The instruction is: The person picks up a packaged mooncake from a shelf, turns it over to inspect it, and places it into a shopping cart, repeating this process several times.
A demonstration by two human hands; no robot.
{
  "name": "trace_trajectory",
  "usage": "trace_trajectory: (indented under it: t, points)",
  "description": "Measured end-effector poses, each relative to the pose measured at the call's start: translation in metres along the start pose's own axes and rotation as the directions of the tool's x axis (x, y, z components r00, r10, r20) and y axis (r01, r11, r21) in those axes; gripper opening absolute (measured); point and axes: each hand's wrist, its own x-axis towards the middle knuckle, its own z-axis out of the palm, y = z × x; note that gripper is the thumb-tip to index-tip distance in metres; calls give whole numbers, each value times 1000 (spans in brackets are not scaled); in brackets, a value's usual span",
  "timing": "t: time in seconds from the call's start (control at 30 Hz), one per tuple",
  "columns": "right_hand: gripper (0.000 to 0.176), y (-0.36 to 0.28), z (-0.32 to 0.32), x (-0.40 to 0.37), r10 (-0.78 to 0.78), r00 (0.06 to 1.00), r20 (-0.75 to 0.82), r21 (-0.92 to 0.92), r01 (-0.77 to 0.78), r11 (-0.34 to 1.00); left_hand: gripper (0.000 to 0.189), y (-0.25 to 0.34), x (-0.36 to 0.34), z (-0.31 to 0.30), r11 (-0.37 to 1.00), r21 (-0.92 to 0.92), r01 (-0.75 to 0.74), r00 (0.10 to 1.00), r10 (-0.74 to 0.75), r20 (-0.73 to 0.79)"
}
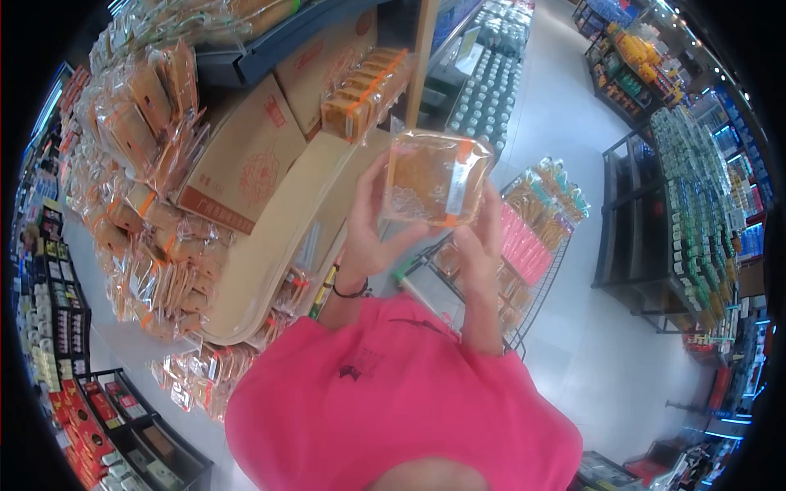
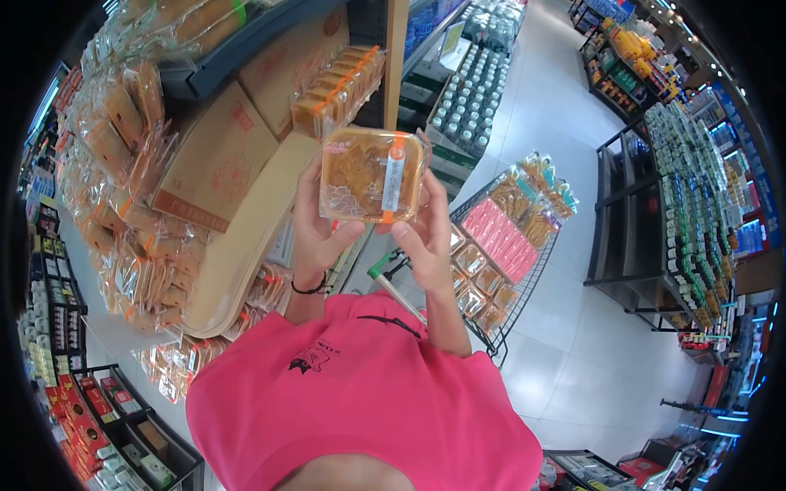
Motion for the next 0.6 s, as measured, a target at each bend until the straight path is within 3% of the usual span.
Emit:
trace_trajectory:
  t: [0.2,0.3,0.5,0.6]
  points:
    - [85,-6,-3,-10,-58,998,-13,-53,58,997,102,-1,-8,6,997,-63,40,999,-41,-8]
    - [88,-8,-8,-14,-57,998,10,-74,57,996,97,-3,-10,8,989,-143,-26,999,28,16]
    - [87,-15,-14,-20,-81,997,-1,-122,80,989,99,-10,-13,13,995,-68,-75,995,79,56]
    - [86,-20,-21,-25,-57,998,-1,-125,56,991,102,-12,-18,20,995,-104,-10,999,15,42]
